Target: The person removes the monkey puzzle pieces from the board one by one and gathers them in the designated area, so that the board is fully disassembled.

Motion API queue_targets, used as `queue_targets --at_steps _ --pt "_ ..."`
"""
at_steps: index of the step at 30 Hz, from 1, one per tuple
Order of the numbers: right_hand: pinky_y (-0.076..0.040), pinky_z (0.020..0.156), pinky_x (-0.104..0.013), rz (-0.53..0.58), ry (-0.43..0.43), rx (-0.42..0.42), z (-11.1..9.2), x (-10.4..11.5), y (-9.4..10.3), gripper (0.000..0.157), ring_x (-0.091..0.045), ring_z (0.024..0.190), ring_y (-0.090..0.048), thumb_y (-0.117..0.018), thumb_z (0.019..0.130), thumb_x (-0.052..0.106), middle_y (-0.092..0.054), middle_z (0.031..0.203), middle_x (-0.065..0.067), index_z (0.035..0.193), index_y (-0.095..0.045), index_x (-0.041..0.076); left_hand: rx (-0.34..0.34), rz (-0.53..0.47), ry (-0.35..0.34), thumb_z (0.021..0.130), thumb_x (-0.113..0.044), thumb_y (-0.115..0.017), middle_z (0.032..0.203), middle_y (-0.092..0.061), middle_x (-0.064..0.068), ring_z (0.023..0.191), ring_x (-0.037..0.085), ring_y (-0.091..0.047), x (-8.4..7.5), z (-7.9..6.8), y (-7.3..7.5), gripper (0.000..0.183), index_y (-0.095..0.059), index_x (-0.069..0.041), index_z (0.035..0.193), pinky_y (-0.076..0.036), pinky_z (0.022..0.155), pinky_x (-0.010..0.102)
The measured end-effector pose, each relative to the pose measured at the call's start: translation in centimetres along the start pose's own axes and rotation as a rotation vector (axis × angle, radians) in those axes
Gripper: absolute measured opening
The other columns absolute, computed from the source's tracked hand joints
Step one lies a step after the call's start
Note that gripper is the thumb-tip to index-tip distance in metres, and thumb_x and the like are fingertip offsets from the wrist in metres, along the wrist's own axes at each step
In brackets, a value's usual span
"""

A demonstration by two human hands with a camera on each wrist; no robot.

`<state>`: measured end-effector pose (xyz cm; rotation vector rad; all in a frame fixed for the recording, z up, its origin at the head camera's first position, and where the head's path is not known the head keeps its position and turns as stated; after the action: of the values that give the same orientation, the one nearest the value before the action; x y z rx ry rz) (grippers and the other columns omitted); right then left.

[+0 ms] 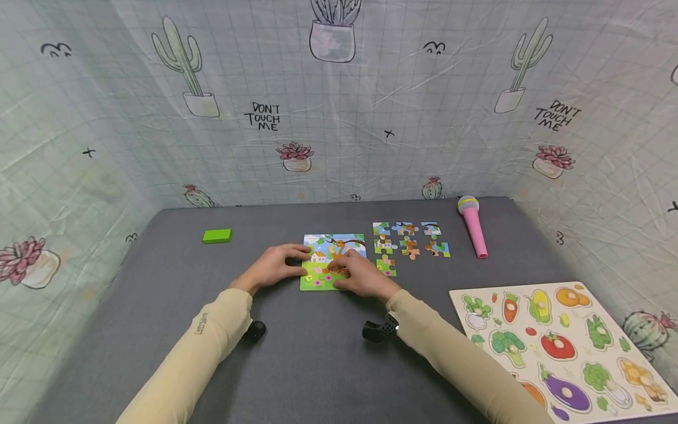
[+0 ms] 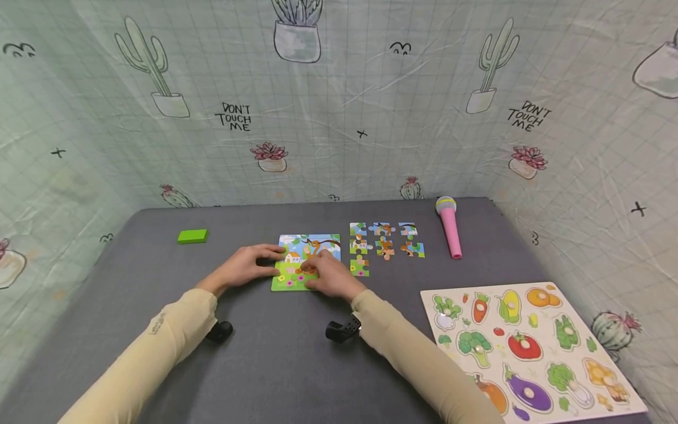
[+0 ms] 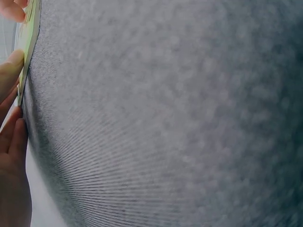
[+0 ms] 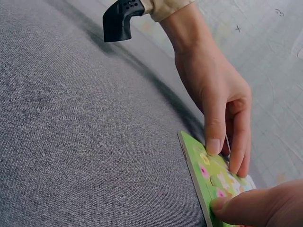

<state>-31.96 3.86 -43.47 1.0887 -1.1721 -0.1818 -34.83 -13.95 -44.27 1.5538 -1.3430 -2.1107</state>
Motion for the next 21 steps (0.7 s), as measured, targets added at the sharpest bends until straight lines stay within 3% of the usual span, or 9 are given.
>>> queue_targets --at_steps 16,21 --pt "-0.041 0.074 -0.034 0.002 -0.035 -0.005 0.15 -0.26 -0.08 0.038 -0.019 0.087 -0.045 -0.072 0.09 0.014 -0.05 0.105 -0.01 0.126 -0.062 0.009 0.026 0.037 0.012 0.089 -0.023 -0.074 0.142 -0.052 0.01 0.135 0.033 -0.043 -0.02 0.24 -0.07 0.043 -0.066 -0.004 0.126 -0.035 0.11 0.052" --pt "-0.042 0.077 -0.035 0.021 -0.024 -0.044 -0.08 -0.09 0.13 0.028 -0.02 0.089 -0.046 -0.073 0.088 0.011 -0.051 0.103 -0.009 0.114 -0.062 0.009 0.02 0.046 0.012 0.088 -0.024 -0.075 0.141 -0.052 0.01 0.134 0.033 -0.043 0.07 0.39 -0.13 0.042 -0.067 -0.005 0.125 -0.036 0.11 0.051"
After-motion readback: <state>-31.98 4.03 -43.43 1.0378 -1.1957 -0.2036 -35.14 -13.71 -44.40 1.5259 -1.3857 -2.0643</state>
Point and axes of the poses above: each hand's wrist, its own z-axis towards the middle knuckle, its own y-axis out of the back of the hand, x = y × z, the point moved 7 cm from there along z, towards the middle knuckle
